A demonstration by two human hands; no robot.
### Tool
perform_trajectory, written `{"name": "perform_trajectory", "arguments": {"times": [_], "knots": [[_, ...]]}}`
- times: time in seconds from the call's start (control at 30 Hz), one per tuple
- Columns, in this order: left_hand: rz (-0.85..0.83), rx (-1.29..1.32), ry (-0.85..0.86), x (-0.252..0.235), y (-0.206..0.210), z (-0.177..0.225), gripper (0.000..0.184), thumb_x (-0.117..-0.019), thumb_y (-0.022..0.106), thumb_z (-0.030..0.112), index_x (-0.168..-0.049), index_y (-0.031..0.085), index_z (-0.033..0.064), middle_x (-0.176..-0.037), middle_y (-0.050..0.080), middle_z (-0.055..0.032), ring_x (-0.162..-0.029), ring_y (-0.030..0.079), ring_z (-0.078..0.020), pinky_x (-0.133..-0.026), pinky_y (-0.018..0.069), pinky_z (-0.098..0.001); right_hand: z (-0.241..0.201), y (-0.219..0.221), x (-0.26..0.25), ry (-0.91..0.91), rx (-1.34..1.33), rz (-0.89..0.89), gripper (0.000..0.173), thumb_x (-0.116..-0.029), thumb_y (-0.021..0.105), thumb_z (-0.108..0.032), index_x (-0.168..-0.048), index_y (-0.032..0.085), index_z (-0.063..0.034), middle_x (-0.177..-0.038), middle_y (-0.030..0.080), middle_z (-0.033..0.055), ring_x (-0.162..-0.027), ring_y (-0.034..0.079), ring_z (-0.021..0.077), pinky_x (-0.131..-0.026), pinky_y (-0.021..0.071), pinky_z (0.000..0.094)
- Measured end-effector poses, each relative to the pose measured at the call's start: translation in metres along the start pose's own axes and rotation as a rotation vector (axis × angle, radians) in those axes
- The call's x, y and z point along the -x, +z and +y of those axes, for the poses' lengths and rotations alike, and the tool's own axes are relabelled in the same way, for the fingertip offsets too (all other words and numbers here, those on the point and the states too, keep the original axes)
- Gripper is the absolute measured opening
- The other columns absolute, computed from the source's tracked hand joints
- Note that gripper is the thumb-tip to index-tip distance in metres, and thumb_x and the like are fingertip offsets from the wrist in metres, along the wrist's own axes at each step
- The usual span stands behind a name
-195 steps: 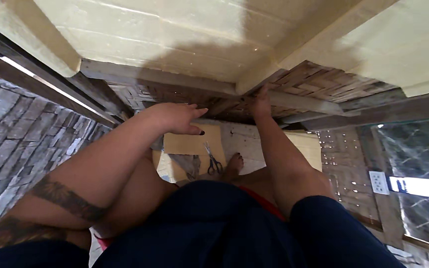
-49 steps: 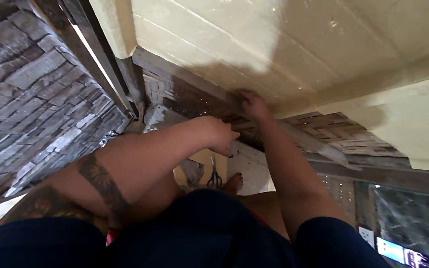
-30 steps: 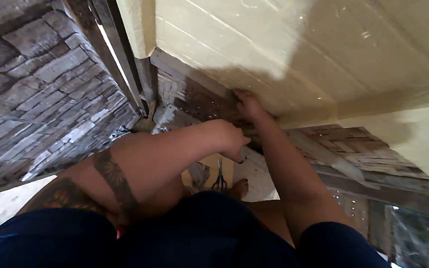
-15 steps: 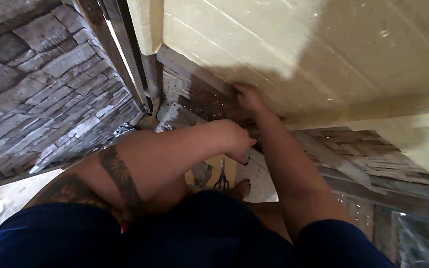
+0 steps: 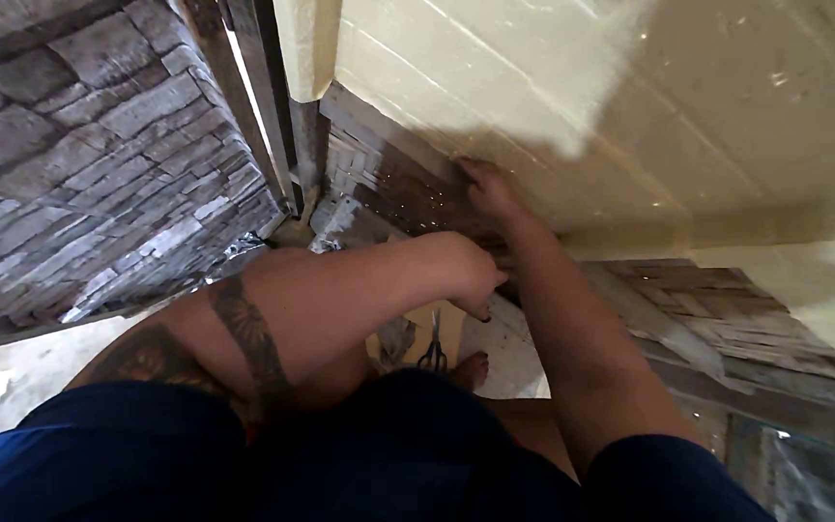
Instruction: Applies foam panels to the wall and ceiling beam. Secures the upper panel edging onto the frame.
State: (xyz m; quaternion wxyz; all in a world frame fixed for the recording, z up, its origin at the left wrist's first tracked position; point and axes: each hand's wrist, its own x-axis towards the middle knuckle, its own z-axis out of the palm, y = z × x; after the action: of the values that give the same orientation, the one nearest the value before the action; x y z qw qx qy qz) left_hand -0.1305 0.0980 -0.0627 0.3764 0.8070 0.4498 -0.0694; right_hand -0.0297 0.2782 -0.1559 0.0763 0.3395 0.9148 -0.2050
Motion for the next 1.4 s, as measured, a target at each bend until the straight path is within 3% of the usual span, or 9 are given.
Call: {"name": "perform_trajectory", "arguments": {"times": [0.1,0.2,0.4,0.5,0.6,0.73,0.9,1.2,1.4], "knots": [[0.03,0.005,0.012,0.0,0.0,0.0,0.071,-0.1019,0.057,0.049,-0.162,0.032,0.0198,-0.164,0.033,-0.0176,-0.149,0.033,-0.0421,-0.112,0.0348,-0.0639,-0.012,-0.005,-0.002,0.03,-0.03,0.021,0.052,-0.1001,0.04,0.003,-0.151,0.049,-0.004,-0.152,0.049,0.0207,-0.144,0.043,0.0365,-0.119,0.034,0.0513],[0.03,0.006,0.017,0.001,0.0,0.001,0.071,-0.1015,0.058,0.048,-0.161,0.034,0.0168,-0.164,0.034,-0.0176,-0.149,0.034,-0.0423,-0.111,0.0363,-0.0642,-0.021,0.001,-0.005,0.045,0.004,0.004,0.053,-0.1002,0.042,0.003,-0.153,0.043,-0.0007,-0.156,0.044,0.0221,-0.147,0.038,0.0377,-0.122,0.0295,0.0513],[0.008,0.013,0.001,0.002,-0.001,0.0,0.073,-0.1016,0.057,0.05,-0.162,0.031,0.0174,-0.165,0.031,-0.0178,-0.15,0.031,-0.0422,-0.113,0.0324,-0.0644,-0.027,0.0,-0.005,0.051,-0.015,0.035,0.052,-0.0991,0.043,0.004,-0.151,0.046,0.0009,-0.152,0.048,0.0239,-0.145,0.042,0.0386,-0.12,0.0321,0.0506],[0.003,0.008,-0.002,0.0,0.0,0.0,0.073,-0.1013,0.057,0.051,-0.161,0.034,0.0166,-0.166,0.03,-0.0167,-0.151,0.03,-0.0423,-0.113,0.0326,-0.0653,-0.026,0.007,-0.006,0.054,0.008,-0.011,0.059,-0.0987,0.044,0.005,-0.157,0.035,0.0011,-0.158,0.039,0.0255,-0.149,0.033,0.0422,-0.122,0.0258,0.0539],[-0.016,0.012,-0.017,-0.004,0.0,0.001,0.072,-0.101,0.057,0.052,-0.161,0.035,0.0185,-0.166,0.03,-0.0169,-0.15,0.03,-0.0428,-0.112,0.0328,-0.0666,-0.008,0.001,-0.003,0.009,-0.101,-0.043,0.061,-0.0986,0.04,0.005,-0.159,0.035,-0.005,-0.163,0.035,0.0171,-0.152,0.03,0.0343,-0.124,0.0229,0.0501],[-0.008,0.005,-0.015,-0.004,-0.001,0.001,0.072,-0.1006,0.057,0.053,-0.159,0.038,0.0163,-0.164,0.033,-0.0171,-0.148,0.035,-0.0428,-0.111,0.0362,-0.0654,0.014,-0.004,0.013,0.078,-0.306,0.012,0.057,-0.1002,0.036,0.002,-0.155,0.045,-0.0112,-0.162,0.04,0.0072,-0.15,0.036,0.0202,-0.122,0.0301,0.042],[-0.01,-0.005,-0.002,-0.007,0.001,0.003,0.072,-0.1013,0.057,0.052,-0.16,0.036,0.0163,-0.164,0.032,-0.0186,-0.149,0.033,-0.0425,-0.114,0.0331,-0.0646,0.015,-0.002,0.017,0.099,-0.178,-0.052,0.058,-0.1016,0.035,0.003,-0.158,0.038,-0.0093,-0.164,0.035,0.0096,-0.153,0.031,0.0241,-0.125,0.0248,0.044],[-0.014,-0.019,-0.023,-0.003,0.001,0.005,0.072,-0.1019,0.054,0.053,-0.16,0.036,0.016,-0.165,0.03,-0.0163,-0.149,0.034,-0.0417,-0.111,0.0361,-0.0627,0.039,-0.009,0.036,0.181,-0.174,0.03,0.053,-0.1011,0.037,0.003,-0.151,0.052,-0.0117,-0.155,0.049,0.014,-0.146,0.043,0.0313,-0.12,0.0332,0.0502],[-0.029,-0.03,-0.034,-0.011,0.003,0.008,0.072,-0.1023,0.053,0.054,-0.161,0.034,0.0168,-0.165,0.031,-0.0167,-0.148,0.034,-0.0425,-0.111,0.036,-0.0647,0.05,-0.008,0.042,0.156,-0.178,-0.012,0.058,-0.1012,0.039,0.001,-0.155,0.046,-0.0183,-0.158,0.046,0.009,-0.148,0.04,0.0264,-0.121,0.0318,0.0486]]}}
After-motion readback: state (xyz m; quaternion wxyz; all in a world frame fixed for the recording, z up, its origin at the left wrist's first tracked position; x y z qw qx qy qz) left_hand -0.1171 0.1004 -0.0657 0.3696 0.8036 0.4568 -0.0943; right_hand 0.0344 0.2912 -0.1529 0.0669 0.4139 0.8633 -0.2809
